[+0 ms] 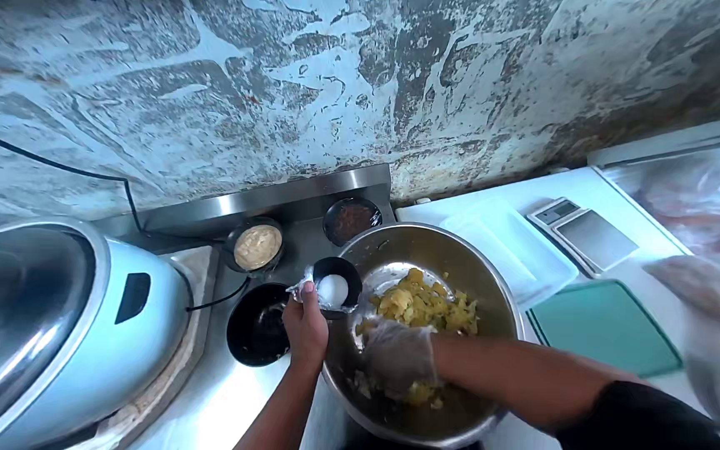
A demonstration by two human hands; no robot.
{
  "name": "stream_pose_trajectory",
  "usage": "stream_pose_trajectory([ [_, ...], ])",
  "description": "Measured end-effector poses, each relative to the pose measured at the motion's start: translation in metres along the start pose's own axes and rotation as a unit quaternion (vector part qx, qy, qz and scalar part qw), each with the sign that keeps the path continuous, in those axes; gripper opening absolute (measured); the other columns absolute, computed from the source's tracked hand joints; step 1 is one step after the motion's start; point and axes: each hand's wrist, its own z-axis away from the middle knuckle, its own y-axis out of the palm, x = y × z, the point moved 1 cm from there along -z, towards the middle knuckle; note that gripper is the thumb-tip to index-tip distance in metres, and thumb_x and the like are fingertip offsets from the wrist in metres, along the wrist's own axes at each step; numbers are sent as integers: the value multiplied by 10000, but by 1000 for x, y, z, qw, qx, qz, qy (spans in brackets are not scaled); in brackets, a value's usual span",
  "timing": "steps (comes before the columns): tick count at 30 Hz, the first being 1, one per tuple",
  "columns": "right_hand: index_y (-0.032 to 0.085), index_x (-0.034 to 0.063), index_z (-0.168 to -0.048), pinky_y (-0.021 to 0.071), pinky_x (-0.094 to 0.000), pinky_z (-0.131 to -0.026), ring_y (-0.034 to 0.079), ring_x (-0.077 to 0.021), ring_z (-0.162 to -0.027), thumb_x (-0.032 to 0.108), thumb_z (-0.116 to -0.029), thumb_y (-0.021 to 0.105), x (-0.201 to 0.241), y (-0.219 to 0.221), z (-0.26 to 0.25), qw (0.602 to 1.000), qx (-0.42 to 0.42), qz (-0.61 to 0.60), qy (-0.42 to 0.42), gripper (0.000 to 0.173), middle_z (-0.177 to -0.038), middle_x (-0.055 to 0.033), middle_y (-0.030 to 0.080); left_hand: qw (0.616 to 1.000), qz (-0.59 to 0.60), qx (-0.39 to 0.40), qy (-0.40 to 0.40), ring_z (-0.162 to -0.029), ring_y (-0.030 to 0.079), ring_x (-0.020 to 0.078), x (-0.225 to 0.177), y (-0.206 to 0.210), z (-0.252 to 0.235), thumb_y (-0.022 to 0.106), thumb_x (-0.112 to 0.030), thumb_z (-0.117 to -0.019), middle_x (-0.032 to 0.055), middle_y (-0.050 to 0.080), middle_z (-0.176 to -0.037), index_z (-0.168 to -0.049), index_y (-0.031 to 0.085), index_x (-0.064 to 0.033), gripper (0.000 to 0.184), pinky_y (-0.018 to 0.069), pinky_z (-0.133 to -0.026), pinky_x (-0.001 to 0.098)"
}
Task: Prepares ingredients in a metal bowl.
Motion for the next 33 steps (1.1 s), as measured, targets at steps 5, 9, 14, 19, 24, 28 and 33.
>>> stream_pose_trajectory([
  [5,702,185,-1293,230,-556,-1255,365,-298,-1500,216,-922,669,-61,41,68,954,-215,-159,138,374,-1480,-37,579,1000,19,5,-11,-825,662,34,0,-1,2,441,-259,-1067,16,668,-835,-964,677,-17,353,554,-801,252],
  [9,466,249,-1552,351,-562,-1199,362,-267,-1511,344,-1005,565,-58,63,97,840,-240,-368,320,564,-1660,-22,354,1000,13,15,-19,-849,673,46,-1,-1,1,451,-279,-1073,31,682,-860,-991,681,-7,366,560,-820,265],
  [14,155,163,-1653,541,-575,-977,608,-418,-1227,357,-815,791,-3,40,58,745,-221,-427,463,1069,-1559,-262,384,1000,11,17,-22,-815,658,37,-3,1,1,462,-271,-1075,22,664,-827,-975,678,-8,355,547,-793,251],
  [19,130,186,-1660,535,-547,-1009,617,-362,-1242,207,-812,765,4,22,-7,691,-280,-499,441,1059,-1436,-216,546,999,-7,27,-30,-824,663,70,-7,0,2,458,-304,-1084,43,669,-831,-974,686,-7,390,546,-798,295],
  [24,601,185,-1429,520,-541,-1031,646,-322,-1207,239,-904,737,-27,17,-16,647,-383,-524,401,545,-1323,-169,657,999,2,26,-26,-809,663,78,-6,-4,2,461,-306,-1083,44,665,-818,-961,685,-12,389,549,-785,304],
  [28,726,199,-1235,510,-574,-1010,622,-324,-1210,351,-884,756,-30,2,12,699,-359,-443,432,383,-1275,-126,670,999,-32,36,-22,-790,654,132,-1,-5,1,456,-341,-1081,56,649,-789,-934,681,-27,414,536,-769,385],
  [33,262,186,-1645,110,-728,-1211,82,-450,-1571,348,-941,644,-1,40,2,914,-215,-190,288,817,-1688,-168,251,998,-26,46,-16,-823,676,121,0,-5,0,460,-362,-1079,57,680,-825,-967,701,-36,420,555,-793,369],
])
